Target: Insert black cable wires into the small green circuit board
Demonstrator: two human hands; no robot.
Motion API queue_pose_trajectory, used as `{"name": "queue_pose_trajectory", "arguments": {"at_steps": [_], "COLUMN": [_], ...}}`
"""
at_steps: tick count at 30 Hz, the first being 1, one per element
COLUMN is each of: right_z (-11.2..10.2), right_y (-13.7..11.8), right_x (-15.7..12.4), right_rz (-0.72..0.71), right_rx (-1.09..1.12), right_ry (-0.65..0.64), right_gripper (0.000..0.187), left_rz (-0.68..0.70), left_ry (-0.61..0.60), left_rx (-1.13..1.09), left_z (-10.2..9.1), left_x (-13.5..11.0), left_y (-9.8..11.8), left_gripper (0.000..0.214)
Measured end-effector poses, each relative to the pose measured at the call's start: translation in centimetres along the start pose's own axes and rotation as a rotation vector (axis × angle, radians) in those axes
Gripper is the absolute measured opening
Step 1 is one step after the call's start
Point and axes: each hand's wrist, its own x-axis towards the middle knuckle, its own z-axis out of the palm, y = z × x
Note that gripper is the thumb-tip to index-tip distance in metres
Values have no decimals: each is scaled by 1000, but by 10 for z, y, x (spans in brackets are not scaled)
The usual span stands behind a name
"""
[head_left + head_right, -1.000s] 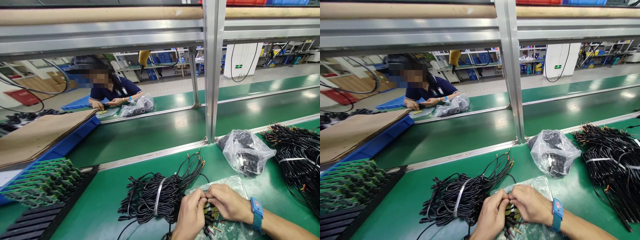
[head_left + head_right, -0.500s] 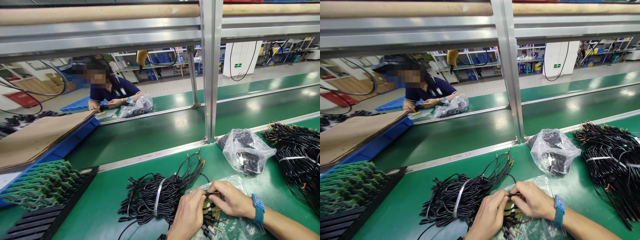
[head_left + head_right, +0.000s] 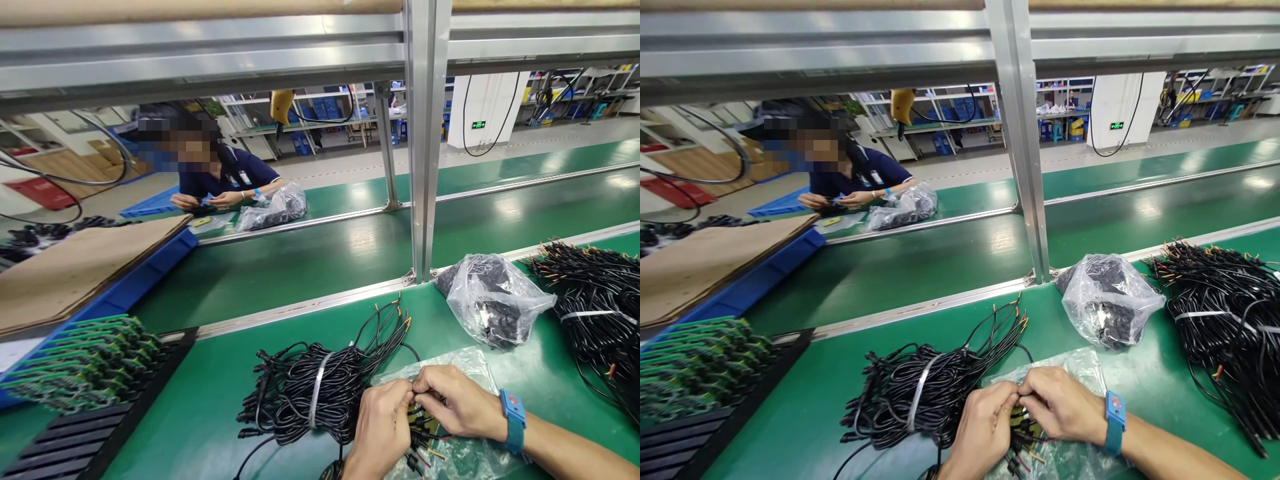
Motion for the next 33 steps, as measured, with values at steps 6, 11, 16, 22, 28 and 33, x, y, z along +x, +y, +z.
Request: {"name": "queue_pose_trajectory", "arguments": {"at_steps": [6, 11, 16, 22, 28, 33], "right_z": [1, -12, -14, -9, 2, -17], "right_y": [-2, 0, 2, -2, 4, -8], "right_x": [4, 4, 2, 2, 3, 7], "right_rz": [22, 139, 159, 130, 97, 45], "right_rx": [-21, 31, 34, 74, 40, -32], "right_ry": [24, 21, -18, -7, -1, -62], "right_gripper": [9, 7, 6, 6, 4, 19], "left_rz": [-26, -20, 12, -2, 21, 20], "left_ry": [5, -116, -103, -37, -2, -25], "left_rx": [5, 64, 92, 17, 74, 6], "left_z": [1, -4, -3, 1, 3, -2], "left_x": [2, 1, -2, 0, -1, 1], "left_y": [-2, -4, -6, -6, -6, -3], "left_gripper": [29, 23, 25, 24, 25, 28]}}
